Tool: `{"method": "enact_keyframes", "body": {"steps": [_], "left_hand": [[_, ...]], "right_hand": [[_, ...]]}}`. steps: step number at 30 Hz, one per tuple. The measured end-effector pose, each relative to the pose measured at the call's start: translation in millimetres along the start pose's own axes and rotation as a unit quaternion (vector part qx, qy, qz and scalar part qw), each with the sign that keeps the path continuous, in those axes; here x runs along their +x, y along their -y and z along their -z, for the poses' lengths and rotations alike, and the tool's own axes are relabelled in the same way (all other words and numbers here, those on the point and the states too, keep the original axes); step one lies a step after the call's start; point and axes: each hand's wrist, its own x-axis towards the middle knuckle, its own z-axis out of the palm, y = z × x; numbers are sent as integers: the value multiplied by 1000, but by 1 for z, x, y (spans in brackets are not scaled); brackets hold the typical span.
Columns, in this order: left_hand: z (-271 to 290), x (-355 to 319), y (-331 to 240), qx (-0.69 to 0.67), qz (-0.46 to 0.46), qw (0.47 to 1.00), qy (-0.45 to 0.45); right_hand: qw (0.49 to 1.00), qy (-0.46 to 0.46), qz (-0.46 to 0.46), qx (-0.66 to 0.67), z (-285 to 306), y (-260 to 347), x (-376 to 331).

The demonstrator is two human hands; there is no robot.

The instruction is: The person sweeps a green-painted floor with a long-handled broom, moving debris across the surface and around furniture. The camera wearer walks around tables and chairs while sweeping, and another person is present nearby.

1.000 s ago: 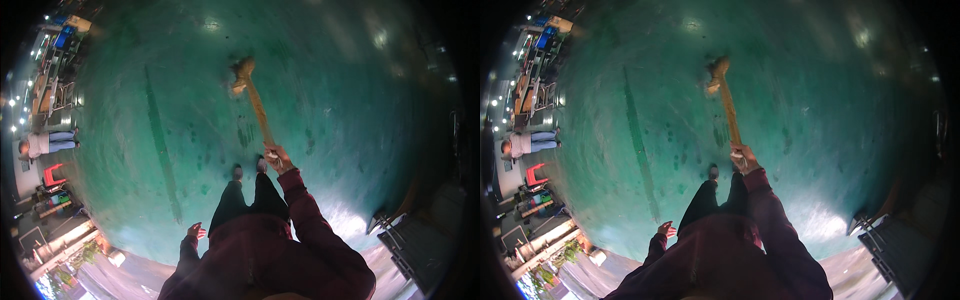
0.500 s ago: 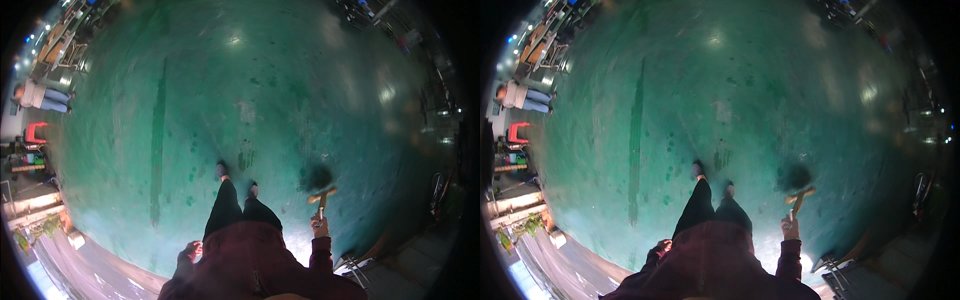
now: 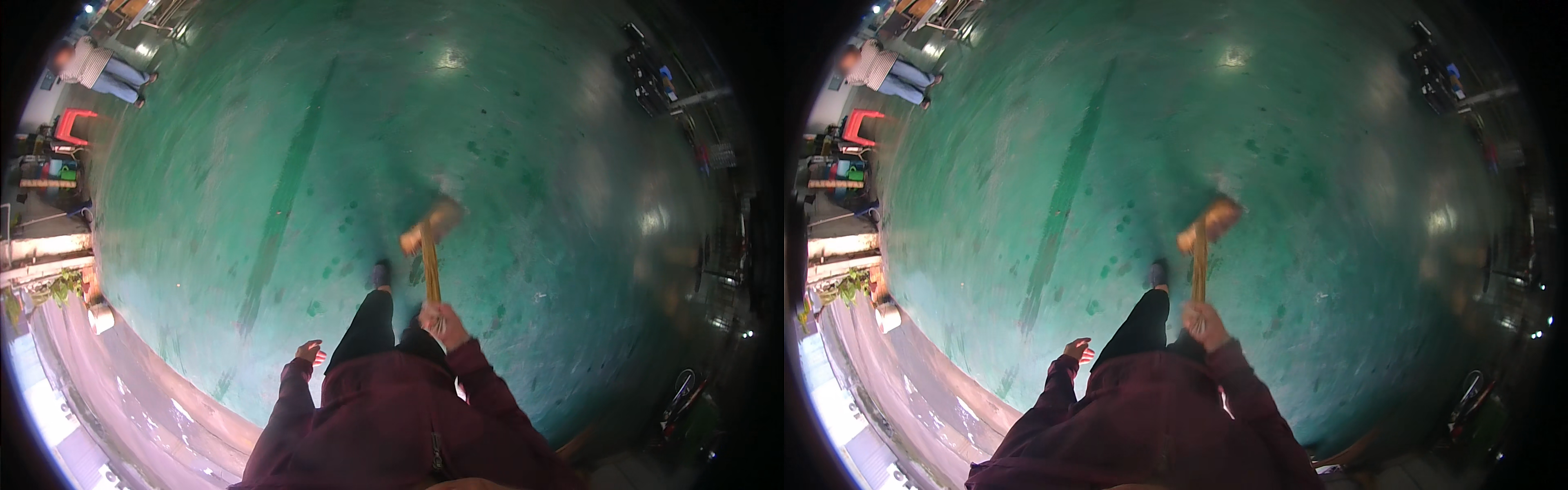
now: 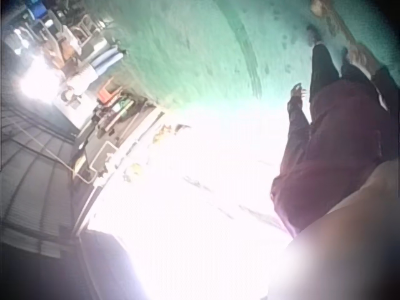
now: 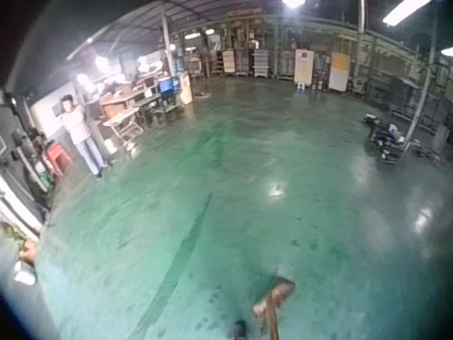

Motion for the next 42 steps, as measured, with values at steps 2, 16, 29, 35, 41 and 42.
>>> {"method": "enact_keyframes", "body": {"steps": [2, 16, 29, 35, 41, 42], "left_hand": [[3, 1, 3, -13, 17, 1000, 18], [-18, 14, 53, -147, 23, 986, -73], [-131, -36, 30, -331, 89, 932, -116], [-162, -37, 1, -320, 128, 936, -75], [-130, -1, -70, -271, 41, 958, -87], [-130, -7, -72, -263, 21, 960, -92]], "right_hand": [[978, -3, -83, 191, -23, 32, 43], [813, -23, -248, -527, -123, 33, 55], [729, 8, -550, -407, -111, -49, 175], [836, 19, -464, -293, -86, 179, 199], [877, -237, -259, -328, -108, 384, 174], [874, -185, -242, -379, -105, 389, 167]]}}
